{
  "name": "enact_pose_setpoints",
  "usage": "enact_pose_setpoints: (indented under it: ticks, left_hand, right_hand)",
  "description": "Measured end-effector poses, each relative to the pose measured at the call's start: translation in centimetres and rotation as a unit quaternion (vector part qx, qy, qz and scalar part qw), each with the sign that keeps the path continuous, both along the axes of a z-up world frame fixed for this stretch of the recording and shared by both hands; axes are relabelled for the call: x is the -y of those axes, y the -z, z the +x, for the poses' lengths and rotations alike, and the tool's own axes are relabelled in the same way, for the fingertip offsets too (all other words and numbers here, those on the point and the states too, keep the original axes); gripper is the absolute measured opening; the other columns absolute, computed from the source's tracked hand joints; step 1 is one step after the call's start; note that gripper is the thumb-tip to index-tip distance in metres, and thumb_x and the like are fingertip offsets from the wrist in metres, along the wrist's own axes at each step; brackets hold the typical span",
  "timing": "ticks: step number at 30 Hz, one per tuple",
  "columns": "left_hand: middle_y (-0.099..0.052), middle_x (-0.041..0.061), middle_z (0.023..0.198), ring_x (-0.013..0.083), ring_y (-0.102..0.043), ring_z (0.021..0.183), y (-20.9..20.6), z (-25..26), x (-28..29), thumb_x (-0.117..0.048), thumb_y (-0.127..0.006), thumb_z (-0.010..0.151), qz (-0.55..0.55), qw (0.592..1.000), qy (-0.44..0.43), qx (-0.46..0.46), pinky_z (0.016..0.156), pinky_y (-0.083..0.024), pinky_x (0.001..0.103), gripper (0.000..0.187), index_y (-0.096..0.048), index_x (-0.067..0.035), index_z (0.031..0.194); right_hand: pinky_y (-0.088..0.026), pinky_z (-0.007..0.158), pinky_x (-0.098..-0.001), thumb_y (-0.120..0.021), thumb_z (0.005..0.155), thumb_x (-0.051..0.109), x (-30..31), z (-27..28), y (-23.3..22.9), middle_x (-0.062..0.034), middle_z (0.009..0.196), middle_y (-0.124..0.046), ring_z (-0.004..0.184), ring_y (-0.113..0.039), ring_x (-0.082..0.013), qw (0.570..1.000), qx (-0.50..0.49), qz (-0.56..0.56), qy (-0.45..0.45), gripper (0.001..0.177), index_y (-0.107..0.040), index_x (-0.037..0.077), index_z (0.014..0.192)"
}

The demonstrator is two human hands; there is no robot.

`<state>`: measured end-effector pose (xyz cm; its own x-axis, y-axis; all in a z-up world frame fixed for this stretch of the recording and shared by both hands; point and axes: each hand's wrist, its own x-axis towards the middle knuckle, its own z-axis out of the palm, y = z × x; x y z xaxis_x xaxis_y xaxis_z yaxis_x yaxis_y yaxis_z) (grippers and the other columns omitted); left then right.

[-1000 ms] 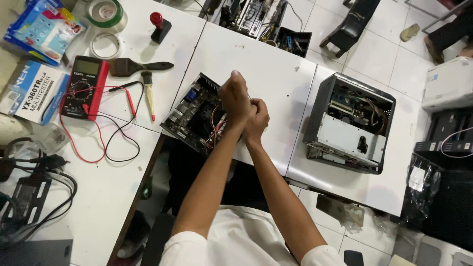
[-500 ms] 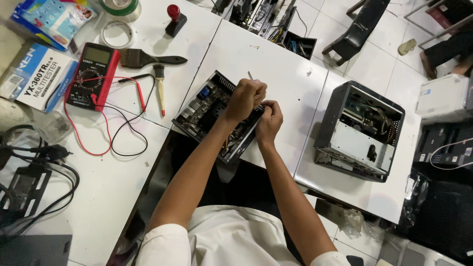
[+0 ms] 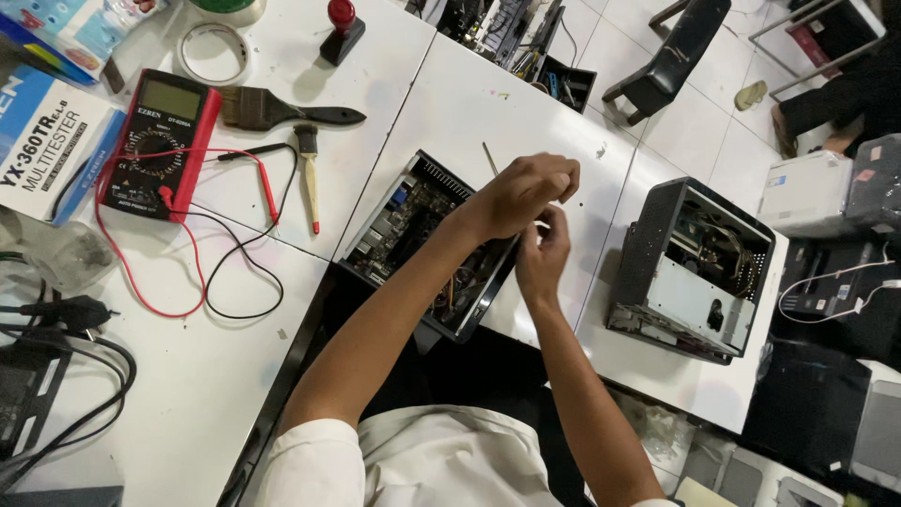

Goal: The person uses a screwdriver to remove screws from a computer case while seated. They manipulate internal components and wires within the open case, occasionally adjusting the position of the case on the table.

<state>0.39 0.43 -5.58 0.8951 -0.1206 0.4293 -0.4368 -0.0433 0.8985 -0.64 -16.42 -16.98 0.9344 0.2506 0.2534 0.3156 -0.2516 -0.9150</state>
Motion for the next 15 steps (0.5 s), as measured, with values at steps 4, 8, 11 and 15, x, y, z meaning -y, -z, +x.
enact_pose_setpoints:
  ticks: [4,8,11,15]
  left_hand:
    - [-0.052,0.005,0.105,0.031,-0.054,0.108,-0.8,-1.2,-0.3,-0.058,-0.036,0.106,0.119,0.989,-0.058,-0.069,0.093,-0.051,0.051,0.037,-0.052,-0.025,0.115]
    - [-0.044,0.004,0.117,0.0328,-0.045,0.124,-2.6,-2.5,-0.3,-0.066,-0.045,0.104,0.121,0.982,-0.045,-0.14,0.104,-0.041,0.053,0.046,-0.037,-0.03,0.131]
    - [-0.046,0.003,0.124,0.0326,-0.043,0.132,-1.8,-2.6,-0.6,-0.069,-0.054,0.101,0.107,0.98,-0.035,-0.162,0.109,-0.039,0.055,0.056,-0.033,-0.035,0.14]
    - [-0.053,0.016,0.14,0.0448,-0.04,0.145,-1.3,-3.3,-3.5,-0.091,-0.075,0.075,0.176,0.966,-0.025,-0.186,0.117,-0.037,0.067,0.103,-0.043,-0.029,0.152]
  right_hand:
    - [-0.054,0.092,-0.0376,-0.068,0.101,-0.002,0.8,-0.1,-10.9,-0.0184,0.123,-0.065,0.114,-0.065,-0.0284,0.993,0.045,0.025,-0.104,0.039,-0.058,-0.004,0.139]
    - [-0.061,0.079,-0.0403,-0.075,0.094,-0.012,0.6,0.6,-18.9,-0.0235,0.113,-0.07,0.099,-0.073,-0.0361,0.968,0.116,-0.074,-0.209,0.052,-0.055,-0.011,0.142]
    - [-0.065,0.068,-0.0405,-0.078,0.088,-0.02,0.7,1.1,-20.8,-0.0216,0.098,-0.075,0.082,-0.077,-0.0374,0.952,0.138,-0.152,-0.227,0.043,-0.068,-0.01,0.129]
    - [-0.064,0.057,-0.0408,-0.08,0.089,-0.015,-0.2,1.0,-23.1,-0.0233,0.091,-0.075,0.07,-0.077,-0.0381,0.921,0.17,-0.242,-0.254,0.031,-0.076,-0.01,0.119]
